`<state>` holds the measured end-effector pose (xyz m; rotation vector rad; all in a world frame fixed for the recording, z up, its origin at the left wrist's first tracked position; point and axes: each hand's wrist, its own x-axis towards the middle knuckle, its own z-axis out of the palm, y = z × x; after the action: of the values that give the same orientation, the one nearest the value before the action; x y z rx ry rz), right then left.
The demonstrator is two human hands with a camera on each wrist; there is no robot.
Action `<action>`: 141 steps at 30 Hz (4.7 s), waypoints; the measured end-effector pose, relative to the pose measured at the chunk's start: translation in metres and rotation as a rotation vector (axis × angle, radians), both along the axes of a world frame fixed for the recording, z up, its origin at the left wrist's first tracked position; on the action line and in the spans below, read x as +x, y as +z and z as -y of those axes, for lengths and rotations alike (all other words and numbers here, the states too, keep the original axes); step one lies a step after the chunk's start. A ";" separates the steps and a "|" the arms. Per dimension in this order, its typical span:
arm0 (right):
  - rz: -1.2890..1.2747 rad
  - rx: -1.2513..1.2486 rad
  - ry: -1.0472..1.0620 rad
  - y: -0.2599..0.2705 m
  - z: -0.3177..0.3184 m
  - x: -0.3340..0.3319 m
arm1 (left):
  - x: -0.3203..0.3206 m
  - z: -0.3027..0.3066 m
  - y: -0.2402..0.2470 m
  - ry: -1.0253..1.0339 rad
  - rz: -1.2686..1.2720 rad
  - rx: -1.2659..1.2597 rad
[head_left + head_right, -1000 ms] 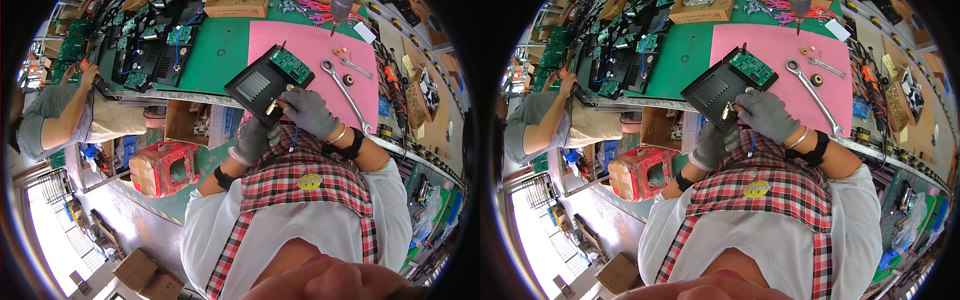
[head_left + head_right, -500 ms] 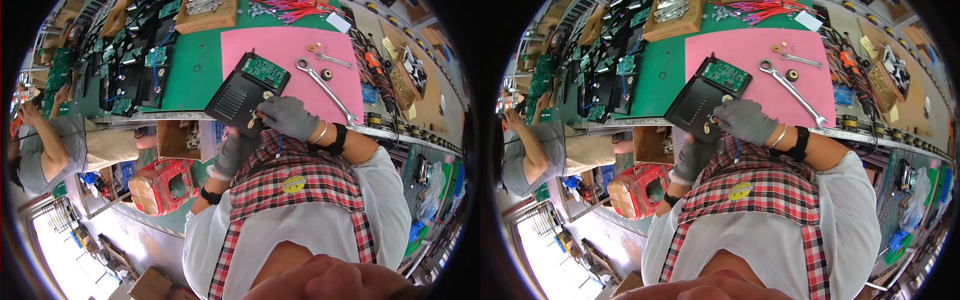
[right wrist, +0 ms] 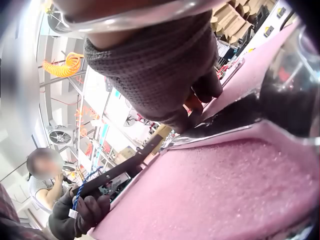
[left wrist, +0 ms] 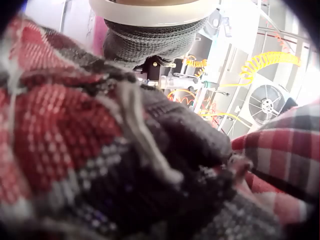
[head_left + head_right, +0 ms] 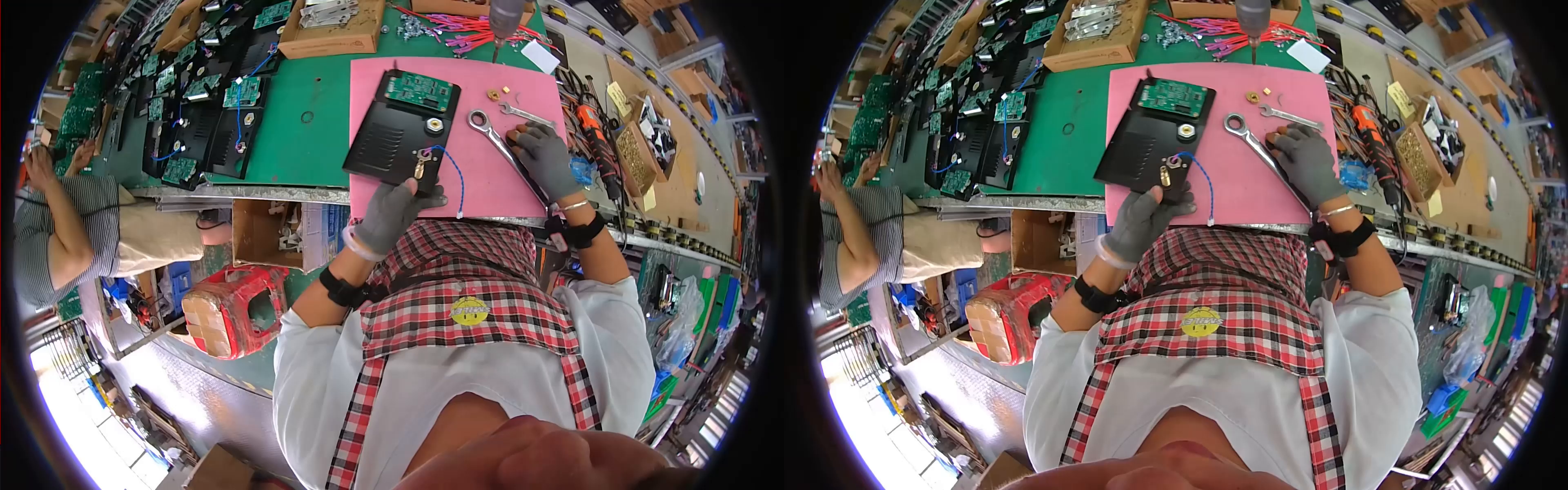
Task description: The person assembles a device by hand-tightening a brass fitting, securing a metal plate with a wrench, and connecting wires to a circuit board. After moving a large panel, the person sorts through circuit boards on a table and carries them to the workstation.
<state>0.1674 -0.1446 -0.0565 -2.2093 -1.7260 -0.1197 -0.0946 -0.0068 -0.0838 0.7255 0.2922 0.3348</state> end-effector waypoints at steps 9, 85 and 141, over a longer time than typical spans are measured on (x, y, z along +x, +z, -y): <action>-0.282 0.152 0.424 0.059 -0.048 -0.060 | 0.005 0.002 -0.005 -0.016 -0.002 0.014; -0.045 -0.244 -0.219 0.022 -0.082 0.031 | 0.007 0.007 -0.005 0.048 0.026 0.052; -0.600 0.371 0.379 0.019 -0.067 -0.073 | 0.008 0.007 -0.003 0.034 0.048 0.096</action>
<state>0.0946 -0.0775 -0.0378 -1.4285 -1.5752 0.2668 -0.0862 -0.0142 -0.0867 0.8060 0.2445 0.4001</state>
